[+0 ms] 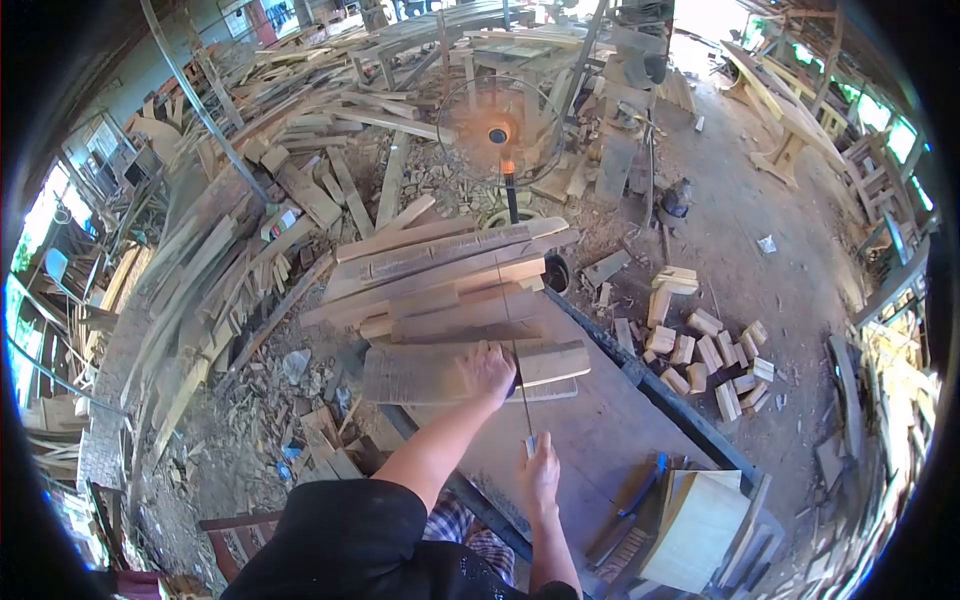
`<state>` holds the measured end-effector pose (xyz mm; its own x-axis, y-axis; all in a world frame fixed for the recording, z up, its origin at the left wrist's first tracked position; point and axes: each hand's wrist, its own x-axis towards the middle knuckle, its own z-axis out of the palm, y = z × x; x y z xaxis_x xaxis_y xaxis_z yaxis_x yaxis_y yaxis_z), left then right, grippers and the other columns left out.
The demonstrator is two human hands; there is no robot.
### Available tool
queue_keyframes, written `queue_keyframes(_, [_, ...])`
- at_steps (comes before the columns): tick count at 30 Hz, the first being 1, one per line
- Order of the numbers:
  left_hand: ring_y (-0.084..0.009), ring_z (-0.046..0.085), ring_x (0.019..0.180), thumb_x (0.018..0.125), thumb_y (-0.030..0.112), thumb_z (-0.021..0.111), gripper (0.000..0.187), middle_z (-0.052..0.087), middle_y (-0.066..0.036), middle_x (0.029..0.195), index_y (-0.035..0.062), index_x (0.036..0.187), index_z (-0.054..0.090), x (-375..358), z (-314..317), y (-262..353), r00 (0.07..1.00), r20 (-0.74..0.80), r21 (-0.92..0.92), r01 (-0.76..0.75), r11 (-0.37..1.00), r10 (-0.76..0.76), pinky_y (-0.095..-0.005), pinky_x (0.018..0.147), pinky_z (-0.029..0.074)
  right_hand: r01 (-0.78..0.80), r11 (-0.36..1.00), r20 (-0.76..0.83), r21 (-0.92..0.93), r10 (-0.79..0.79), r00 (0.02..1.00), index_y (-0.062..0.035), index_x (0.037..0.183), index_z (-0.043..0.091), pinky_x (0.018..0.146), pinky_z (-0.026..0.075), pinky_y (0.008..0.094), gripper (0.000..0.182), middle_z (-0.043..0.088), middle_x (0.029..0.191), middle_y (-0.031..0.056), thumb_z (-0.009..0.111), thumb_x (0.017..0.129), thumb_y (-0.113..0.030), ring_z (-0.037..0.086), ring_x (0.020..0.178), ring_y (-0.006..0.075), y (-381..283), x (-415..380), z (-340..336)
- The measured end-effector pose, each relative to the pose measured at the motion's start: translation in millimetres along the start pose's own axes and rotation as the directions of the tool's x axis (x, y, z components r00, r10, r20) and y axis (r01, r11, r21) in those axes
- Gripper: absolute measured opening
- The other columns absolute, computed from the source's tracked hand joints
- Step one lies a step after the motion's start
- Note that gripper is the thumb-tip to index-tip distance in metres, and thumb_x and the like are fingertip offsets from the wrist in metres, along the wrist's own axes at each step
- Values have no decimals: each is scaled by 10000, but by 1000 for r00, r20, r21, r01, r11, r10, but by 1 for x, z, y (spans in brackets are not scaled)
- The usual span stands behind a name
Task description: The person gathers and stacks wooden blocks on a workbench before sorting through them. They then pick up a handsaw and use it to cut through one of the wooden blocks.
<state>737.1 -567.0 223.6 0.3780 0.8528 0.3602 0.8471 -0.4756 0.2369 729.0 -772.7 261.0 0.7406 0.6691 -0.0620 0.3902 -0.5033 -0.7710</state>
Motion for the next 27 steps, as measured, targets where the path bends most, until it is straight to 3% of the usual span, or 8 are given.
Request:
queue_keyframes(4, [-243, 558, 962, 838, 260, 521, 203, 603, -67, 914, 111, 845, 659, 4, -11, 4, 988, 145, 30, 52, 998, -56, -497, 845, 355, 13, 1000, 27, 13, -13, 1000, -4, 964, 481, 669, 473, 503, 234, 592, 830, 256, 623, 843, -146, 592, 784, 454, 5, -64, -45])
queue_keyframes(6, [-237, 558, 964, 840, 260, 520, 202, 602, -65, 911, 113, 842, 659, 0, -14, 4, 982, 179, 29, 57, 998, -61, -489, 838, 356, -101, 989, 127, -107, 115, 985, -6, 960, 480, 665, 473, 501, 233, 599, 842, 251, 623, 845, -150, 593, 781, 452, 9, -82, -56])
queue_keyframes(12, [-262, 568, 910, 860, 260, 514, 219, 596, -83, 887, 96, 821, 653, 2, -11, 4, 996, 86, 4, 19, 1000, -20, -486, 798, 356, 34, 998, -4, 43, -34, 999, -7, 955, 480, 655, 472, 506, 258, 599, 851, 269, 638, 838, -173, 587, 778, 470, 7, 3, -1])
queue_keyframes(14, [-230, 554, 975, 848, 281, 509, 213, 599, -57, 937, 129, 843, 657, 3, -10, 5, 982, 178, 57, 60, 997, -69, -487, 841, 349, 8, 1000, 7, 9, -8, 1000, -6, 964, 480, 654, 472, 511, 264, 597, 844, 273, 641, 837, -172, 586, 777, 473, 0, -22, -21])
queue_keyframes(18, [-276, 531, 1052, 887, 292, 476, 264, 587, -111, 1018, 95, 879, 652, -1, -5, 4, 996, 72, 24, 47, 999, -48, -548, 915, 343, -22, 1000, 60, -12, 23, 998, 5, 993, 490, 657, 477, 518, 276, 598, 823, 275, 641, 840, -168, 587, 776, 476, 12, -86, -61])
queue_keyframes(19, [-277, 529, 1069, 891, 293, 471, 267, 586, -111, 1046, 93, 904, 647, -3, 2, 2, 988, 138, 29, 68, 997, -71, -560, 925, 339, -29, 998, 73, -56, 33, 997, 12, 1003, 492, 657, 480, 516, 284, 599, 822, 276, 640, 841, -167, 589, 786, 475, 14, -89, -63])
queue_keyframes(22, [-282, 530, 1092, 896, 293, 459, 276, 593, -109, 1073, 92, 968, 634, 2, -9, 6, 966, 250, 95, 47, 994, -70, -569, 941, 338, 18, 1000, -1, -17, -18, 1000, -6, 1010, 483, 653, 485, 503, 262, 604, 833, 267, 627, 843, -148, 596, 788, 461, 10, -41, -39])
queue_keyframes(27, [-268, 570, 986, 868, 298, 482, 260, 612, -81, 969, 99, 896, 648, 1, -4, 4, 987, 153, 109, 33, 994, -50, -529, 844, 384, 2, 1000, 10, -21, -2, 1000, -11, 990, 470, 649, 484, 509, 250, 595, 815, 261, 625, 840, -139, 594, 760, 456, 10, -18, -16])
